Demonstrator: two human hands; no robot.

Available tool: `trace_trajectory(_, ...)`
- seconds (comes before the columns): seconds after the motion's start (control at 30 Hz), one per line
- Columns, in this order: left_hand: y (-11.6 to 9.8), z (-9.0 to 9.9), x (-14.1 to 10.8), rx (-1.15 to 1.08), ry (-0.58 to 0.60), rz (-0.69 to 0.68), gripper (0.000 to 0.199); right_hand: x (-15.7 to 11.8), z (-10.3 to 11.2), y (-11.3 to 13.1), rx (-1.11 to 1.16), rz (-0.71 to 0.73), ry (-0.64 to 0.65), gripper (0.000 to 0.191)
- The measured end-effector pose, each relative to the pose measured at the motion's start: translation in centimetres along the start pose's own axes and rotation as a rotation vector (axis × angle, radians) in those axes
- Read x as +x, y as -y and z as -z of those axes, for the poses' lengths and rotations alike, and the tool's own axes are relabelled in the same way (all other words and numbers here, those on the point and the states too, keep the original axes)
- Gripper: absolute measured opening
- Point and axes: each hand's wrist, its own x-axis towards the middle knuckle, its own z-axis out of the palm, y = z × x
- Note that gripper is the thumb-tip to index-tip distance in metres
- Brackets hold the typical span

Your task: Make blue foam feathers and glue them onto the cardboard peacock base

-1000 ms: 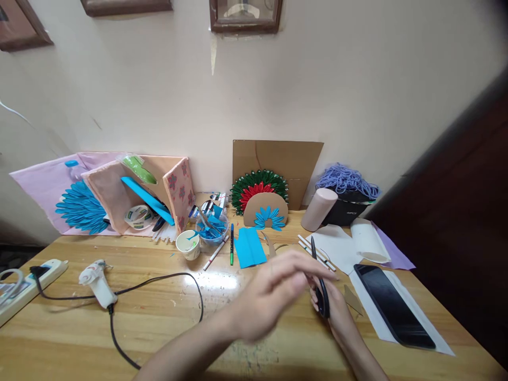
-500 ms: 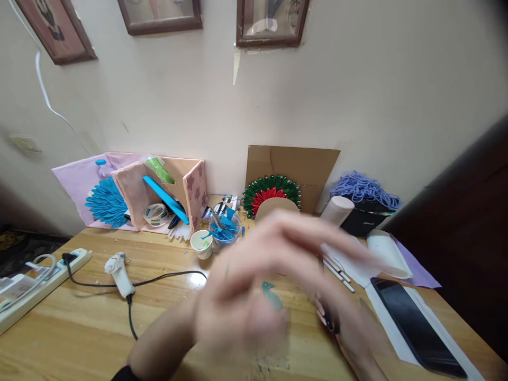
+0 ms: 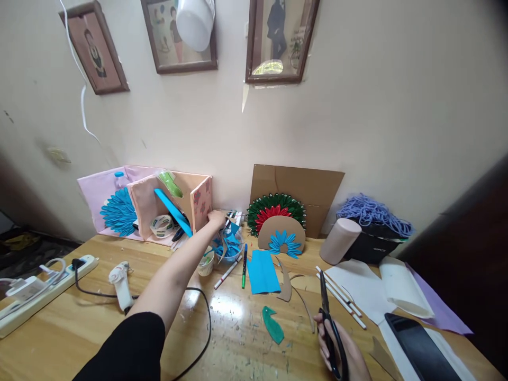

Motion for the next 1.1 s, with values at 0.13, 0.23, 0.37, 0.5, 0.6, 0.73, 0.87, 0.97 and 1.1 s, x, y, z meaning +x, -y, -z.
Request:
trace_trajectory(0.13,0.4,0.4,0.6,0.045,-0.009,0.010,0.033,0.2,-0.2,-0.1,0.020,-0.045,-0.002,0.048)
trace_trajectory(0.23,0.2,1.7,-0.2,0.062,-0.071,-0.004,0.034,0.1,-0.2,-0.2,0.029,-0.043,0.005,0.045)
trace_trajectory(0.37,-1.0,3.6,-4.9,0.058,-0.222,-0.096,0.028,-0.2,-0.6,-0.1,0.042,-0.049,-0.007,0.045)
trace_trajectory(0.5,-3.0,3.4,-12.7,-0.051,-0.358,-0.531,0.041,-0.4,-1.6,0.4,0.060,0.017,0.035,0.034)
trace_trajectory(0.6,-4.4,1.8,-17.5,-0.145,-0.397,-1.036,0.046,-0.5,-1.9,0.9,0.074,0.136,0.118,0.037)
trace_trajectory(0.73,-6.3,-0.7,-20.0,-0.096,-0.226,-1.381,0.046,-1.0,-1.3,2.0,0.055,0.152,0.075,0.046)
trace_trajectory(0.87,-8.4,-2.5,-19.6,-0.184,-0.052,-1.452,0.034,-1.8,-0.5,3.5,-0.075,0.113,-0.033,0.038)
trace_trajectory(0.97,-9.7,-3.1,-19.0,-0.372,0.008,-1.401,0.024,-2.0,0.2,4.3,-0.131,0.144,-0.021,0.034)
trace_trajectory(1.1,-11.1,-3.4,-18.5,-0.533,0.117,-1.289,0.028,-2.1,1.0,4.6,-0.127,0.171,0.050,0.033)
